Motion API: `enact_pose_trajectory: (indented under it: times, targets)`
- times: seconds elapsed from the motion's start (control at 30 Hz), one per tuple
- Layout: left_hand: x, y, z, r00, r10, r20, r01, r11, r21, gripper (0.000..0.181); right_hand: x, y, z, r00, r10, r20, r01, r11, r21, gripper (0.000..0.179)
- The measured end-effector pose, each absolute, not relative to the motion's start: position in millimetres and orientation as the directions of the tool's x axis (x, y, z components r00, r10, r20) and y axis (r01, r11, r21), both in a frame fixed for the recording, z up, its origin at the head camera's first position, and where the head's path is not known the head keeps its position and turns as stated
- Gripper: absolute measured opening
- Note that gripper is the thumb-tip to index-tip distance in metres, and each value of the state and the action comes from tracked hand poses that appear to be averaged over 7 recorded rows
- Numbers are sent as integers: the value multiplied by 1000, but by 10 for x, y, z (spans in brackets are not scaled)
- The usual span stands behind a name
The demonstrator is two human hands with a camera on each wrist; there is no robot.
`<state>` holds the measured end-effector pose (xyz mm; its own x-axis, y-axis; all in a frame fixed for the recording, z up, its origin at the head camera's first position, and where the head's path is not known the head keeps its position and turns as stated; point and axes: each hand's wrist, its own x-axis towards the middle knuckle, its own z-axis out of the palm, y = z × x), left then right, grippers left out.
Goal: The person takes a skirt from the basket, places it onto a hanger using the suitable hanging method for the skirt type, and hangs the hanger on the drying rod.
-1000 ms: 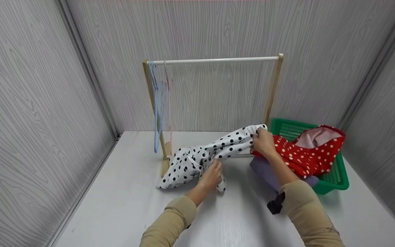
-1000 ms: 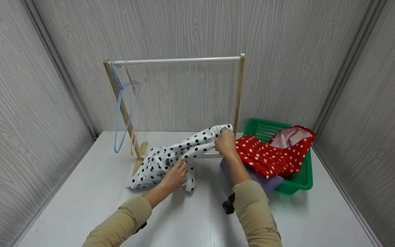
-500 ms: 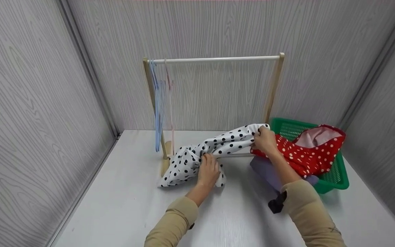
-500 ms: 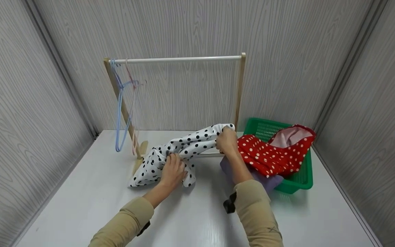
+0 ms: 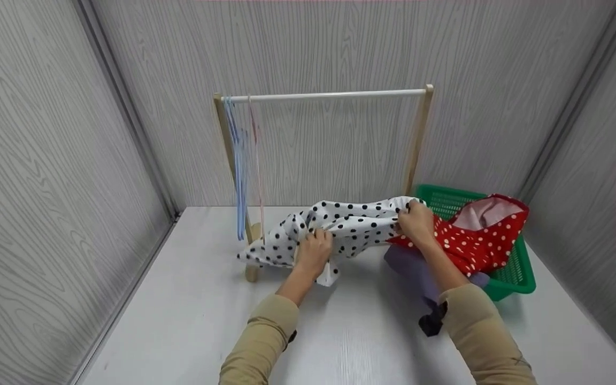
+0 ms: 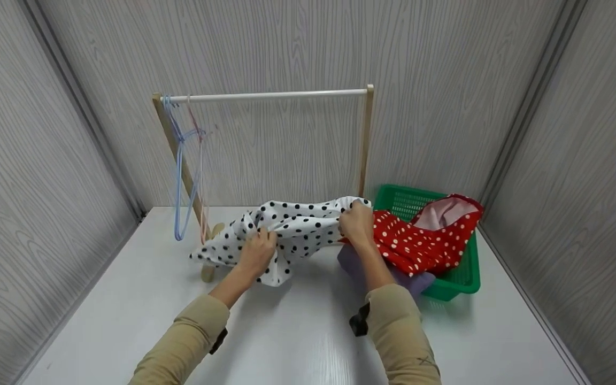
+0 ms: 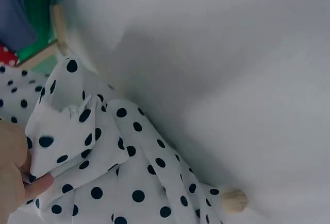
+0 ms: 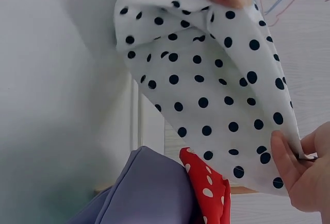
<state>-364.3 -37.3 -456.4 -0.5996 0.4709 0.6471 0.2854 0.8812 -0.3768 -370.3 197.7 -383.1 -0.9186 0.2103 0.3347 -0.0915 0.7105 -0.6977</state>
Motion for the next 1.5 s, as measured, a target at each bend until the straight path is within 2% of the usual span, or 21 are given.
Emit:
enact_pose_trajectory:
  times: [0.17,0.27,0.37,0.47,0.57,0.67,0.77,0.87,0.97,1.0,1.07,1.23,1.4,1.5]
  targets:
    - [-3783,-465,-4231,-535,363,763,352,917,-189,7,-3682,1954,-3832,-919,166,359,-88,800,-593,8]
    - [-3813,-537,-4145,-546,330,770,367,920,-135,2,-3668,1884,-3856,-897,89,433,-135,877,-461,12]
    - [-3814,-622,-4127,-585,308,751,386,919,-76,3,-3662,1802,-3895,-872,-46,487,-227,920,-320,31]
    - [-3820,-695,-4120,-590,289,754,400,916,-38,5,-3674,1730,-3955,-882,-213,421,-335,911,-240,60]
    - [-3821,-740,-4106,-534,322,781,420,903,-85,6,-3701,1697,-4041,-900,-279,334,-355,915,-190,68]
    - [-3804,-772,-4112,-461,398,793,451,875,-177,3,-3746,1728,-4103,-904,-206,375,-288,941,-177,36]
    - [-3769,-807,-4149,-400,499,769,470,832,-296,5,-3777,1803,-4078,-870,-116,480,-242,947,-210,6]
    - [-3717,-845,-4207,-346,605,717,497,766,-407,14,-3787,1863,-3974,-822,-90,562,-258,939,-228,11]
    - [-3660,-871,-4275,-325,667,671,542,713,-446,34,-3789,1875,-3849,-761,-116,639,-306,932,-195,18]
    - [-3645,-876,-4298,-336,671,661,555,708,-436,40,-3789,1869,-3810,-740,-132,660,-323,930,-177,21]
    - [-3613,-877,-4329,-374,649,662,544,732,-410,40,-3794,1841,-3734,-695,-164,700,-351,927,-132,21]
    - [-3597,-809,-4321,-491,483,725,421,860,-288,12,-3824,1807,-3557,-540,-238,807,-405,915,-1,21]
    - [-3632,-833,-4265,-571,328,753,338,929,-148,12,-3859,1852,-3433,-353,-292,889,-437,891,120,24]
    - [-3657,-899,-4216,-627,205,752,277,960,-31,14,-3868,1940,-3432,-300,-297,907,-433,889,148,22]
